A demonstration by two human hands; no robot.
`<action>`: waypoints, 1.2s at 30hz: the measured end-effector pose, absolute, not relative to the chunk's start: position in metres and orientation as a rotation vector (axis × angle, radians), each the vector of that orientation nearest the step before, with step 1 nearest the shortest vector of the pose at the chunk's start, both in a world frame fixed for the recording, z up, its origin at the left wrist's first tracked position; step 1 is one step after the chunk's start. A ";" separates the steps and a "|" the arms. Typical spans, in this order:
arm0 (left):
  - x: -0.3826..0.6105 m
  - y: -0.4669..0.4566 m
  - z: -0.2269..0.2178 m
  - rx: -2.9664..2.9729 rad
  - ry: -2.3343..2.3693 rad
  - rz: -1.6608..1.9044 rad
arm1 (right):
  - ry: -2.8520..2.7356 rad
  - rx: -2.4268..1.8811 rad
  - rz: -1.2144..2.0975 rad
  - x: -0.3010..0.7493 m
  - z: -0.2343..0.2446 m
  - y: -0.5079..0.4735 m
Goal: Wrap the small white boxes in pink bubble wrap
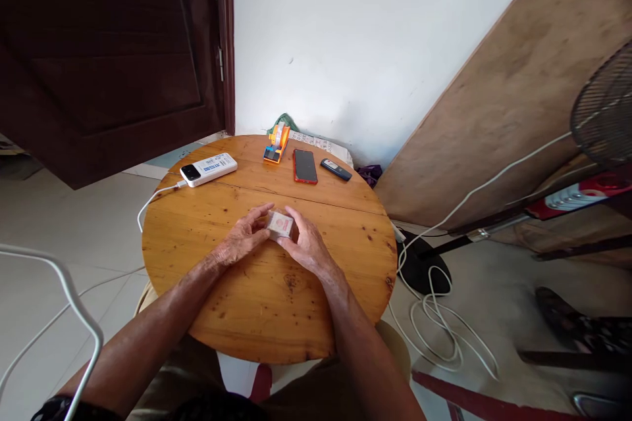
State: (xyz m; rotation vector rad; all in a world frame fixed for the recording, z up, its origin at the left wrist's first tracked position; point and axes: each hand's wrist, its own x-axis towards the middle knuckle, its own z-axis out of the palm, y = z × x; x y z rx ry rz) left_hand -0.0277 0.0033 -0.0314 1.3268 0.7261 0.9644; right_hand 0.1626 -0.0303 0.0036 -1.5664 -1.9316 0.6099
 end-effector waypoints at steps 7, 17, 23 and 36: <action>-0.026 0.003 -0.028 1.343 0.733 0.947 | -1.937 -1.549 0.628 0.166 0.004 -0.030; -0.029 0.001 -0.026 1.400 0.837 0.950 | -1.950 -1.430 0.652 0.170 0.008 -0.032; -0.030 0.005 -0.026 1.380 0.928 1.048 | -1.860 -1.316 0.525 0.177 0.009 -0.029; -0.028 -0.001 -0.020 1.213 0.867 1.005 | -1.876 -1.306 0.444 0.171 0.004 -0.029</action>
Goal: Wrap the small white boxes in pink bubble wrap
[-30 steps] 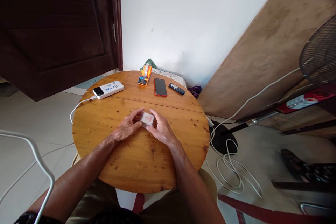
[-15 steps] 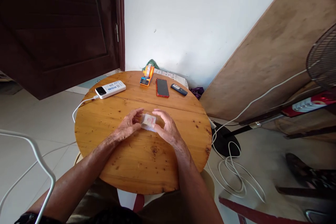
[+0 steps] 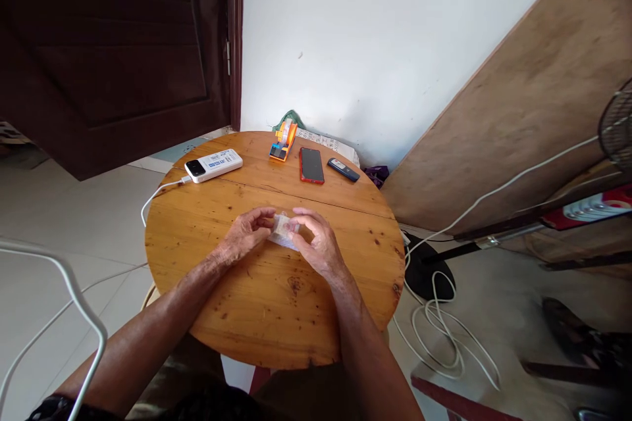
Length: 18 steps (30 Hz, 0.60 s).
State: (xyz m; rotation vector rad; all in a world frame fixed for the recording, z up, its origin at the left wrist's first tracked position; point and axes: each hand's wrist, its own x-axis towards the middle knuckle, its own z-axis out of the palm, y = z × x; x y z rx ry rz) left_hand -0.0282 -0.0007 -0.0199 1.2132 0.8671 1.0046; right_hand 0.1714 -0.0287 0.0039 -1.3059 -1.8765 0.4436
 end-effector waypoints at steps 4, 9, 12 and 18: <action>-0.027 -0.002 -0.018 1.211 0.875 0.975 | -1.874 -1.319 0.328 0.167 0.003 -0.028; -0.027 -0.003 -0.018 1.338 0.937 0.979 | -1.806 -1.302 0.280 0.165 0.004 -0.029; -0.024 -0.005 -0.019 1.511 1.088 1.056 | -1.779 -1.313 0.301 0.165 0.006 -0.030; -0.017 -0.006 -0.023 1.594 1.139 1.051 | -1.730 -1.253 0.371 0.160 0.008 -0.031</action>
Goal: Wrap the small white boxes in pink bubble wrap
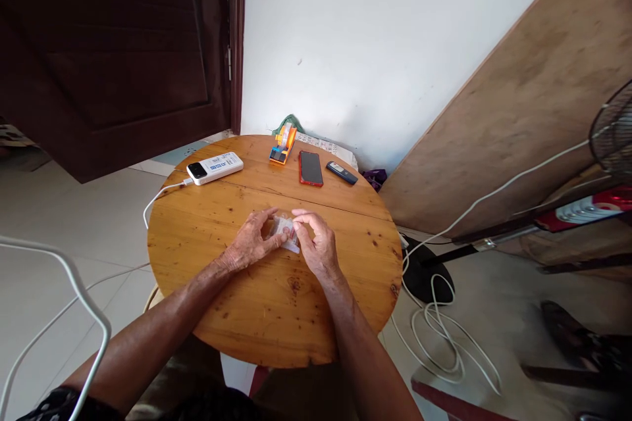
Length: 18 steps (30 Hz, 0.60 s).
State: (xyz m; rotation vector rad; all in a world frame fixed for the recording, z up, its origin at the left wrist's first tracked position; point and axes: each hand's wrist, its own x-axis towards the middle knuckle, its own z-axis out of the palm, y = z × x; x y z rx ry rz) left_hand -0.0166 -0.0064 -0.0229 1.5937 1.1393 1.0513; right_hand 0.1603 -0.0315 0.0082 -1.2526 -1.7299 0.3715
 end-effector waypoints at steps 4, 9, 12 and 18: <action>-0.015 -0.007 -0.025 1.563 1.054 1.019 | -1.676 -1.249 0.428 0.158 0.014 -0.030; -0.015 -0.010 -0.027 1.489 0.895 0.997 | -1.780 -1.297 0.405 0.162 0.041 -0.021; -0.017 -0.012 -0.023 1.448 0.813 0.964 | -1.863 -1.313 0.348 0.168 0.061 -0.008; -0.023 -0.010 -0.023 1.353 0.673 0.899 | -1.796 -1.383 0.377 0.174 0.083 0.027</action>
